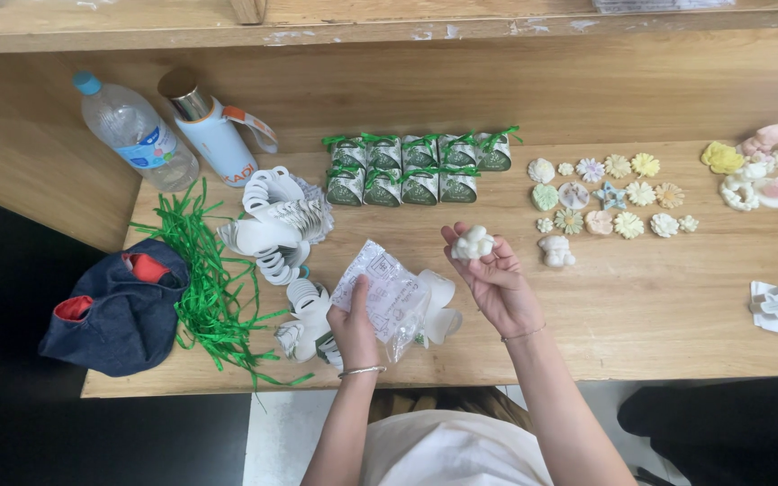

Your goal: Packaging shaped candles or soaps into decorative cardboard boxes and tying them with green ribbons.

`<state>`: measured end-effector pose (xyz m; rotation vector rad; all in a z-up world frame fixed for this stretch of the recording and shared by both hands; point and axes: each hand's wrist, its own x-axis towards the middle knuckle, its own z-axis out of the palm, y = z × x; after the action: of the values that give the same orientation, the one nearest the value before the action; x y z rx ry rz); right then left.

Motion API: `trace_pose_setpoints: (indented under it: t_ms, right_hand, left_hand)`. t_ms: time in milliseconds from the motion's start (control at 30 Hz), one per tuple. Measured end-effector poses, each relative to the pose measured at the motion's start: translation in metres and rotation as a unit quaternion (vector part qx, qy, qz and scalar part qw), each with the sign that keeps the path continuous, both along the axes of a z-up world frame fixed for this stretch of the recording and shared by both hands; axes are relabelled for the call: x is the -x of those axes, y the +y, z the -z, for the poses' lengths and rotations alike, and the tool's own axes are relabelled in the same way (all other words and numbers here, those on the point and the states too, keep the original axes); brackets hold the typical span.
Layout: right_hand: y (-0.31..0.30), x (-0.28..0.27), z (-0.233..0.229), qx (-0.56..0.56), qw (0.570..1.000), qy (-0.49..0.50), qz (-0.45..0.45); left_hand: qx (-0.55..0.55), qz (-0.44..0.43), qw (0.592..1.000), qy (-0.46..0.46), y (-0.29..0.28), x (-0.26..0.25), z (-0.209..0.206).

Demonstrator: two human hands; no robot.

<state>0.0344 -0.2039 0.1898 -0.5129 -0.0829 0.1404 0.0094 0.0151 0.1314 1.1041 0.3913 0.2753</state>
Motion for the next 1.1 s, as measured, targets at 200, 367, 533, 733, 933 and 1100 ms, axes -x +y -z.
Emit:
trace_pose_setpoints:
  t_ms: [200,367,533,733,933,1100]
  right_hand:
    - [-0.002,0.002,-0.002,-0.061,0.998,0.004,-0.029]
    - [-0.005,0.004,0.004,-0.095,0.993,-0.007,-0.071]
    - [-0.005,0.007,0.014,-0.176,0.979,0.01,-0.103]
    - [0.001,0.011,0.012,-0.226,0.963,0.028,-0.146]
    - [-0.012,0.013,0.043,-0.165,0.979,0.01,-0.118]
    - [-0.028,0.018,0.032,-0.113,0.989,0.016,-0.094]
  left_hand:
    - [0.007,0.005,1.0,0.004,0.0,0.001,0.004]
    - [0.008,0.009,1.0,0.016,-0.002,0.003,-0.005]
    - [-0.002,0.013,0.999,0.03,-0.003,0.005,-0.002]
    - [0.003,0.022,0.999,0.026,-0.004,0.007,0.007]
    - [-0.001,0.039,0.999,0.027,-0.001,0.011,0.01]
    - [0.007,0.055,0.998,0.034,0.003,0.012,0.014]
